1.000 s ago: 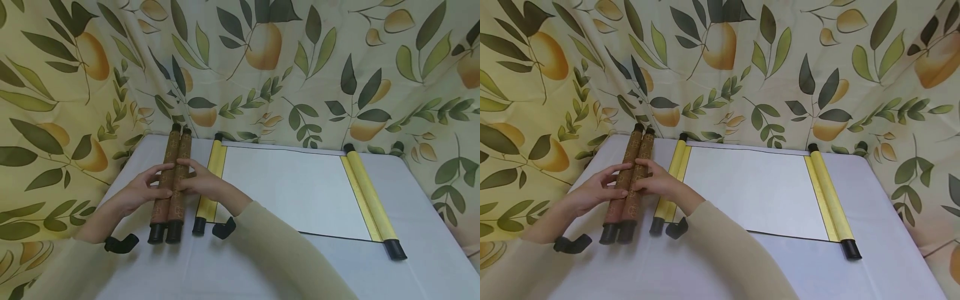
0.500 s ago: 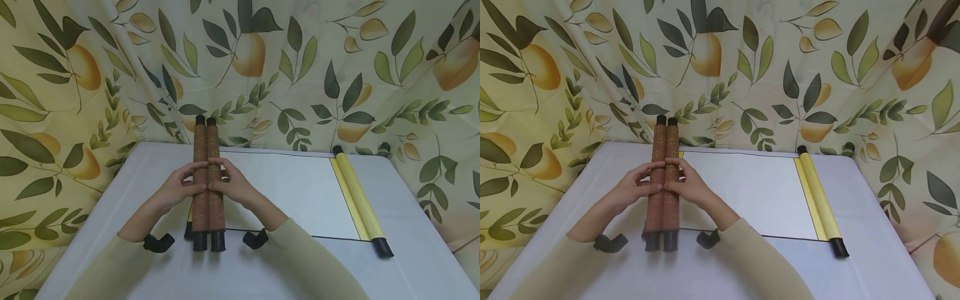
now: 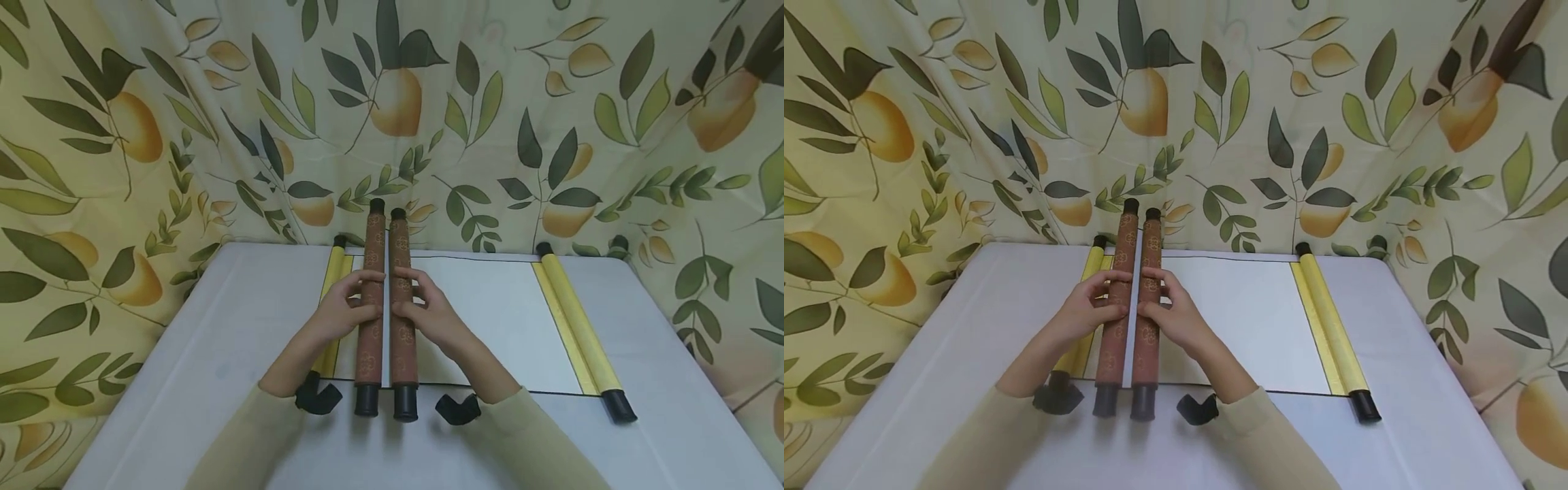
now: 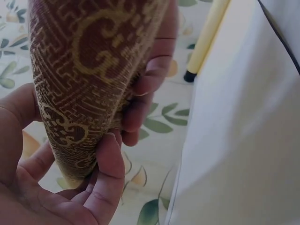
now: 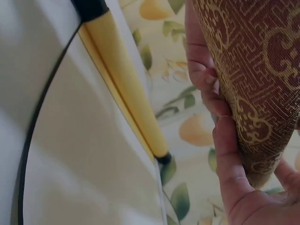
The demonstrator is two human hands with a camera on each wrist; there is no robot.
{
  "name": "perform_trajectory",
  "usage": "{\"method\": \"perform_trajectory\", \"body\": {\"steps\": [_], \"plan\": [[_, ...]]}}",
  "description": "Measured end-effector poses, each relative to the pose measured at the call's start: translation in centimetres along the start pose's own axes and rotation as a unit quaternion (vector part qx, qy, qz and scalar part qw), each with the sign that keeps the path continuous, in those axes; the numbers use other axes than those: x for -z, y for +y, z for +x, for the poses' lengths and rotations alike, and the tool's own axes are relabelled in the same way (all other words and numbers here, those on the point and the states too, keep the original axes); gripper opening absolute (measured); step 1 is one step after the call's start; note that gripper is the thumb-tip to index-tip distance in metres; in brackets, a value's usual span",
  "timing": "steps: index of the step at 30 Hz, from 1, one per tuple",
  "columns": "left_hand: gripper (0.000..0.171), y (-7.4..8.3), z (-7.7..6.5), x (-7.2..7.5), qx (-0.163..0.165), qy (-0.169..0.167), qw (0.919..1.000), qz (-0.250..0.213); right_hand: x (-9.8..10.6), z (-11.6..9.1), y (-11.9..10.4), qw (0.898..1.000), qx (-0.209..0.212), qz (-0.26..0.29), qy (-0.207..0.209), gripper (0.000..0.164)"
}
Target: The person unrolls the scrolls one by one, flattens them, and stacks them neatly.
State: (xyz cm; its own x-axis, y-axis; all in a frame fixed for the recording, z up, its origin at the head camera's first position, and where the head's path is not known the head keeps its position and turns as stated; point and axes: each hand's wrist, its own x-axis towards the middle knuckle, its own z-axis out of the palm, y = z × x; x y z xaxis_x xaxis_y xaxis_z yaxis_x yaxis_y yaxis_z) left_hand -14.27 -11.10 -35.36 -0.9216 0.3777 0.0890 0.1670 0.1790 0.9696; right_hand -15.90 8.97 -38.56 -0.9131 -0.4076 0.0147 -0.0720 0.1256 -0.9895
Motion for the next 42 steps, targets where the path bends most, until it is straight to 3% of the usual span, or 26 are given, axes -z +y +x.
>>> {"method": "perform_trajectory", "body": {"steps": [13,18,26,42], "plan": [[0.051,-0.7,1.1,-2.5,-0.010,-0.016,0.9997,-0.016,2.6,-2.1,1.3,1.000,0.007,-0.005,0.018,0.061],[0.050,-0.7,0.7,-2.6,-0.012,-0.007,0.9997,0.021,2.7,-2.2,1.6,0.999,0.006,-0.026,0.022,0.063],[0.050,-0.8,0.2,-2.5,-0.013,-0.009,0.9999,0.002,2.8,-2.7,1.7,0.999,-0.005,-0.023,0.030,0.062],[0.051,0.8,0.4,-2.2,-0.031,-0.023,0.9991,-0.016,3.8,-2.9,1.4,0.999,-0.008,-0.029,0.039,0.062]]}}
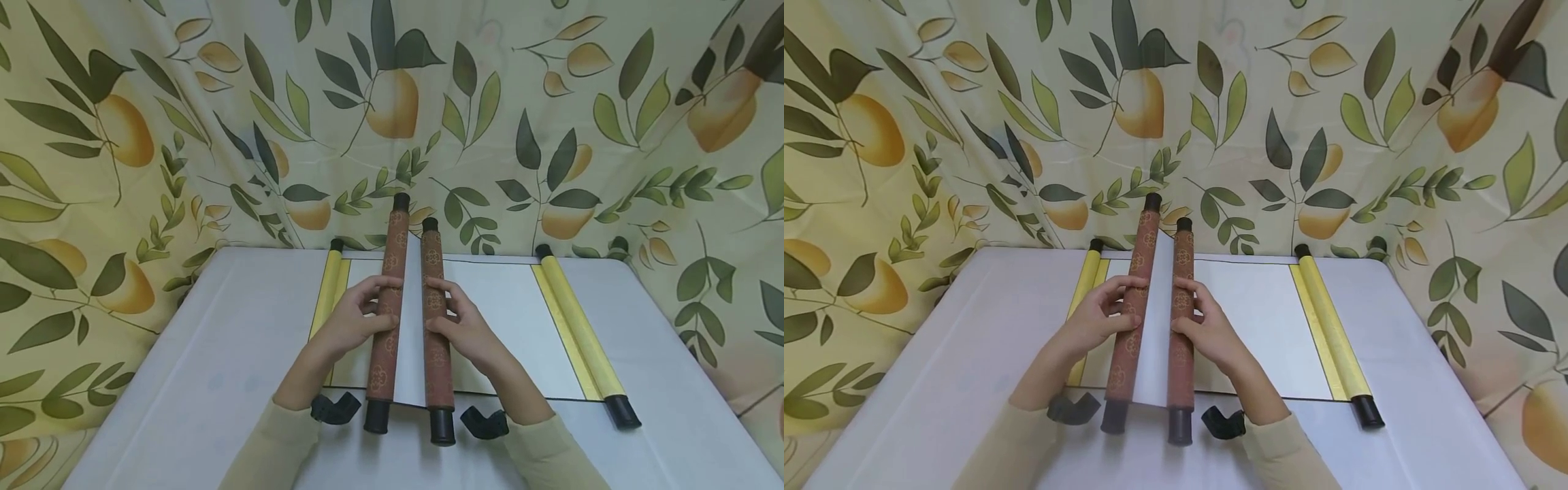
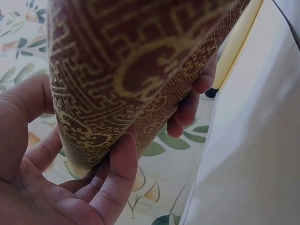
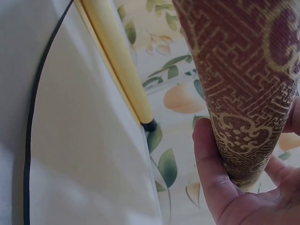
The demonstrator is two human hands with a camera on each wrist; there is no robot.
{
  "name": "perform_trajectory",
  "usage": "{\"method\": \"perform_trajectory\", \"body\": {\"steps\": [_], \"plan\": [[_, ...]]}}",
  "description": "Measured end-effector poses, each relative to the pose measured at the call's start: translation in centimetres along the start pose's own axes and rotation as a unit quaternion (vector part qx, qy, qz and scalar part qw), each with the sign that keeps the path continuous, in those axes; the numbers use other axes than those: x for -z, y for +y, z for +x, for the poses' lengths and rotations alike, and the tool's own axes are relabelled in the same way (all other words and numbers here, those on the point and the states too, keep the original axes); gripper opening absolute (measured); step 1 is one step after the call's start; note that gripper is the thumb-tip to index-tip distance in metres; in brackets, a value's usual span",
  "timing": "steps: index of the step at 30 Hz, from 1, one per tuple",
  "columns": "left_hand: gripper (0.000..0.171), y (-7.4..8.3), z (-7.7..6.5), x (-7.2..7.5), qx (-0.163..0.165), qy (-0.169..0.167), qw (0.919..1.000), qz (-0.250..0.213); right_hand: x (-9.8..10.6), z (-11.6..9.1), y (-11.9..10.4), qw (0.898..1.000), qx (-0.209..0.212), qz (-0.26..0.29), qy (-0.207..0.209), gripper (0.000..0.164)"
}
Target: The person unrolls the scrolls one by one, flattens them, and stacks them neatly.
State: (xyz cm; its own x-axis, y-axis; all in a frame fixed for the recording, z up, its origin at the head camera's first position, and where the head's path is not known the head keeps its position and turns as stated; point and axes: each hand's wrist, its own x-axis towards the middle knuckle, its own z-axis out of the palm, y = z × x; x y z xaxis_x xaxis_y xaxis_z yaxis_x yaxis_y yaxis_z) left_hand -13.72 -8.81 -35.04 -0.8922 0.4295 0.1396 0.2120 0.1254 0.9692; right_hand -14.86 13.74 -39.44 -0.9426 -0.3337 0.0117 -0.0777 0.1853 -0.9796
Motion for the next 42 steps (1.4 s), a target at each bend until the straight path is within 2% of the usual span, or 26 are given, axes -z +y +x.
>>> {"method": "perform_trajectory", "body": {"steps": [14,21,27,42], "plan": [[0.050,0.32,0.03,0.07,0.004,-0.004,1.0000,0.001,0.21,-0.07,0.09,1.000,-0.009,0.010,-0.006,0.063],[0.050,0.53,-0.01,0.16,0.010,-0.003,0.9998,-0.015,0.27,-0.04,-0.03,1.000,-0.004,0.008,-0.005,0.061],[0.050,0.65,-0.20,0.25,0.009,0.003,1.0000,-0.001,0.35,0.05,-0.05,1.000,-0.004,-0.001,-0.001,0.060],[0.050,0.84,-0.23,0.69,-0.015,-0.001,0.9999,0.006,0.70,0.19,0.16,1.000,0.006,-0.027,0.006,0.059]]}}
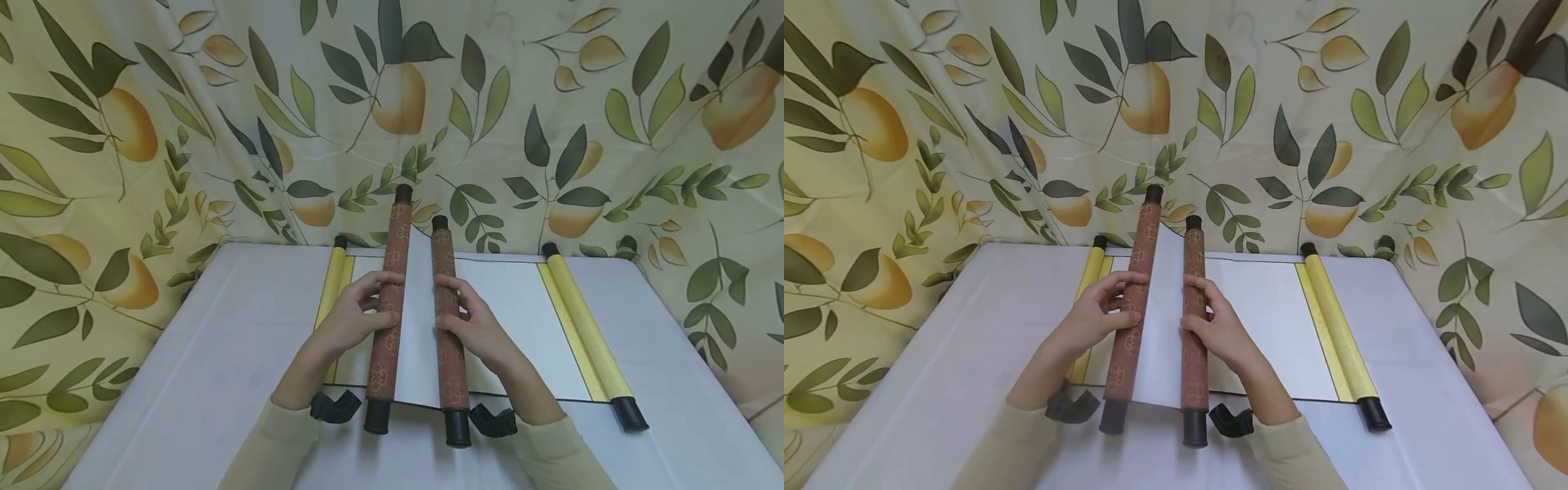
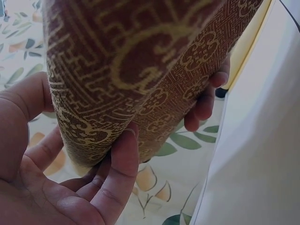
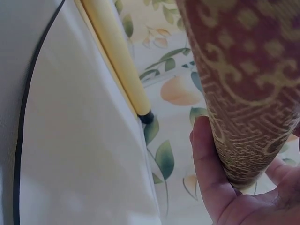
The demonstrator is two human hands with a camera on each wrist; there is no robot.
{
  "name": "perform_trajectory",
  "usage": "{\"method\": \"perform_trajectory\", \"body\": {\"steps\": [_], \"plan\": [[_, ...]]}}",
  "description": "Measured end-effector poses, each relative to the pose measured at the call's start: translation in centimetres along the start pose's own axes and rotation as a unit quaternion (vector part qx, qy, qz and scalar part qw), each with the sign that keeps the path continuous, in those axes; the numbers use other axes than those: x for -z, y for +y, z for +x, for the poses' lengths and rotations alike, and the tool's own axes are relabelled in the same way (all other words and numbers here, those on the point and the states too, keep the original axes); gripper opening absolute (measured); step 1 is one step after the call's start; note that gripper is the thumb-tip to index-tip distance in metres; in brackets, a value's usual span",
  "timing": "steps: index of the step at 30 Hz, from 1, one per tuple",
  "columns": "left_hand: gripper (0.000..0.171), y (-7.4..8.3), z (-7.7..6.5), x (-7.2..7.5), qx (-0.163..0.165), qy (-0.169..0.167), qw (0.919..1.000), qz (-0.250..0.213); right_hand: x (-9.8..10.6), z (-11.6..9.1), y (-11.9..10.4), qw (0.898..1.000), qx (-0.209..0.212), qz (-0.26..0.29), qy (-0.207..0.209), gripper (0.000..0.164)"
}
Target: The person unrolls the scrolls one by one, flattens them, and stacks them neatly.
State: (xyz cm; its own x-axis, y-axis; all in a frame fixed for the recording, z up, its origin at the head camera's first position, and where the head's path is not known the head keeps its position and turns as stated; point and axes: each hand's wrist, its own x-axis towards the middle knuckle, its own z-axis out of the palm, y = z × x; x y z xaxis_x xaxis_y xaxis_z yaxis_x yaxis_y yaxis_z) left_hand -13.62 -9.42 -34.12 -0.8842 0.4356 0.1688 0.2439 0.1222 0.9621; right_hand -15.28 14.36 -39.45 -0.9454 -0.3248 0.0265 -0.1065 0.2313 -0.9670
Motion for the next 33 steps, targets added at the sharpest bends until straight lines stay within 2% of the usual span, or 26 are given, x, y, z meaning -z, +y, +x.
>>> {"method": "perform_trajectory", "body": {"steps": [13,19,23,33], "plan": [[0.050,0.23,-0.26,0.18,0.005,0.011,0.9998,0.017,0.30,0.11,-0.04,1.000,-0.001,-0.003,0.000,0.058],[0.051,0.19,-0.21,0.15,-0.010,0.017,0.9998,-0.010,0.41,0.10,-0.20,1.000,-0.010,0.005,-0.003,0.057],[0.051,0.26,-0.37,0.15,-0.003,0.019,0.9994,-0.028,0.44,0.02,-0.26,1.000,-0.014,0.008,-0.004,0.057],[0.050,0.56,-0.46,0.28,-0.016,0.022,0.9994,-0.023,0.53,-0.09,-0.17,1.000,-0.008,0.001,-0.003,0.057]]}}
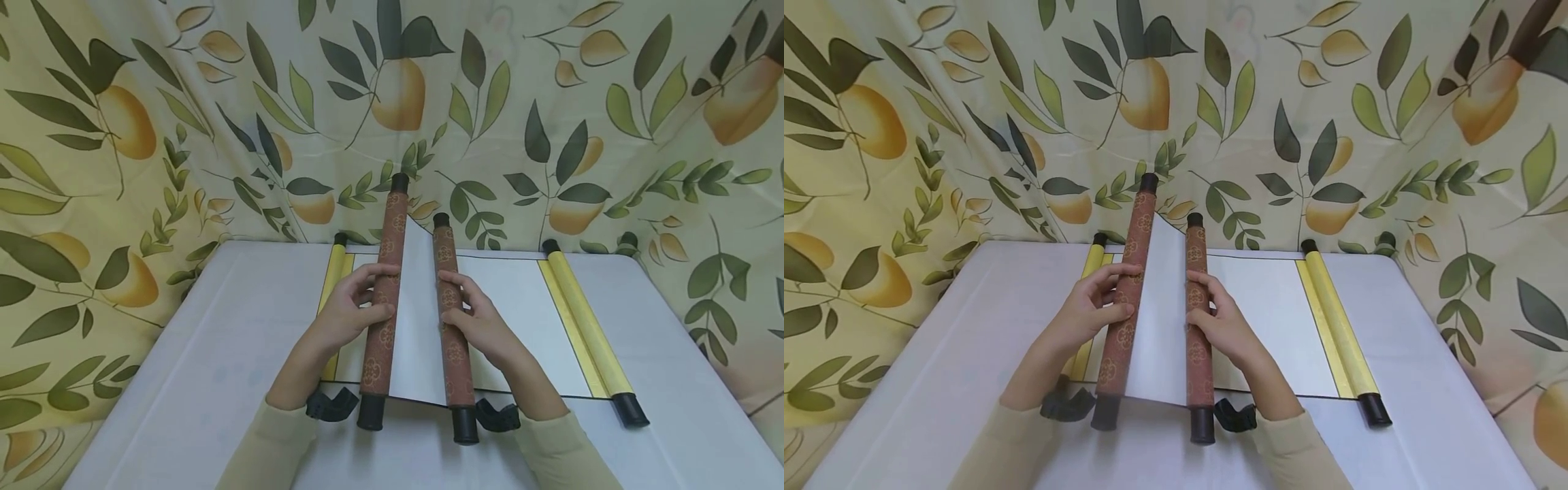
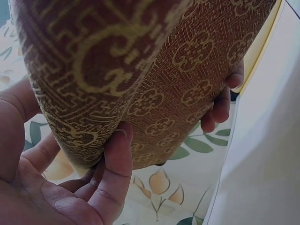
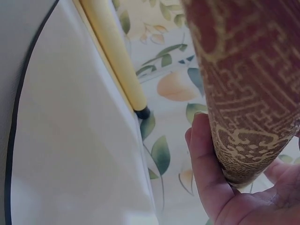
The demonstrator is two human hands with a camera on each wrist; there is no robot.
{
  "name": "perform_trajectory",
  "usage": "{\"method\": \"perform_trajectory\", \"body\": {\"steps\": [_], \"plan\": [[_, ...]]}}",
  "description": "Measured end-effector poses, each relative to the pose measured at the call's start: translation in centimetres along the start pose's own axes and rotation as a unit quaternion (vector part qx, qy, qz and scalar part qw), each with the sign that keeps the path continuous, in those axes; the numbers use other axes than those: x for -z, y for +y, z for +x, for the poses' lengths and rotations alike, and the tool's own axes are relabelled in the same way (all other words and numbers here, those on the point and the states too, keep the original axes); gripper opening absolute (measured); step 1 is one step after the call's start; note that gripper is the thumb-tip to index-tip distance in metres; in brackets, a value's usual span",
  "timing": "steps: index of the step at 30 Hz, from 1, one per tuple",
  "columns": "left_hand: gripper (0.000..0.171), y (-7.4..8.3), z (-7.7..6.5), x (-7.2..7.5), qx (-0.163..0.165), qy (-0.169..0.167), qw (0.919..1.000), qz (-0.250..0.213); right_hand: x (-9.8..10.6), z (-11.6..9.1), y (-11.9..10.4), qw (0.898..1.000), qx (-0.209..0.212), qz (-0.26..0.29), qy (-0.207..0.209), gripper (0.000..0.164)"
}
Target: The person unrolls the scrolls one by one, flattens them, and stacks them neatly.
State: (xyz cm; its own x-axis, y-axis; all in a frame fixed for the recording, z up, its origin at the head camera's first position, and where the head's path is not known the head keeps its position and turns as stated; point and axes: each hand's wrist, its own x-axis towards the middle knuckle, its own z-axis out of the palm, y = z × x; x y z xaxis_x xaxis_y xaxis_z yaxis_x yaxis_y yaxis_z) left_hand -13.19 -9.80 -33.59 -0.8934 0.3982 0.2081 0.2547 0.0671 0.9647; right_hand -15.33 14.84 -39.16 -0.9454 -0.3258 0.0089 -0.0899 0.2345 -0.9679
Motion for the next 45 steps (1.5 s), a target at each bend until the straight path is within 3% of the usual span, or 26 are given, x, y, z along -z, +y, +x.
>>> {"method": "perform_trajectory", "body": {"steps": [33,40,45], "plan": [[0.049,0.8,-0.4,1.1,-0.017,0.016,0.9997,-0.007,-0.2,-0.1,-0.7,1.000,-0.012,0.019,-0.019,0.058],[0.049,-1.6,0.2,1.6,-0.020,0.022,0.9995,-0.014,-0.1,0.1,0.0,1.000,-0.006,0.009,-0.013,0.060],[0.049,-1.3,0.0,1.6,-0.023,0.022,0.9993,-0.018,-0.1,0.1,0.0,1.000,-0.006,0.003,-0.011,0.061]]}}
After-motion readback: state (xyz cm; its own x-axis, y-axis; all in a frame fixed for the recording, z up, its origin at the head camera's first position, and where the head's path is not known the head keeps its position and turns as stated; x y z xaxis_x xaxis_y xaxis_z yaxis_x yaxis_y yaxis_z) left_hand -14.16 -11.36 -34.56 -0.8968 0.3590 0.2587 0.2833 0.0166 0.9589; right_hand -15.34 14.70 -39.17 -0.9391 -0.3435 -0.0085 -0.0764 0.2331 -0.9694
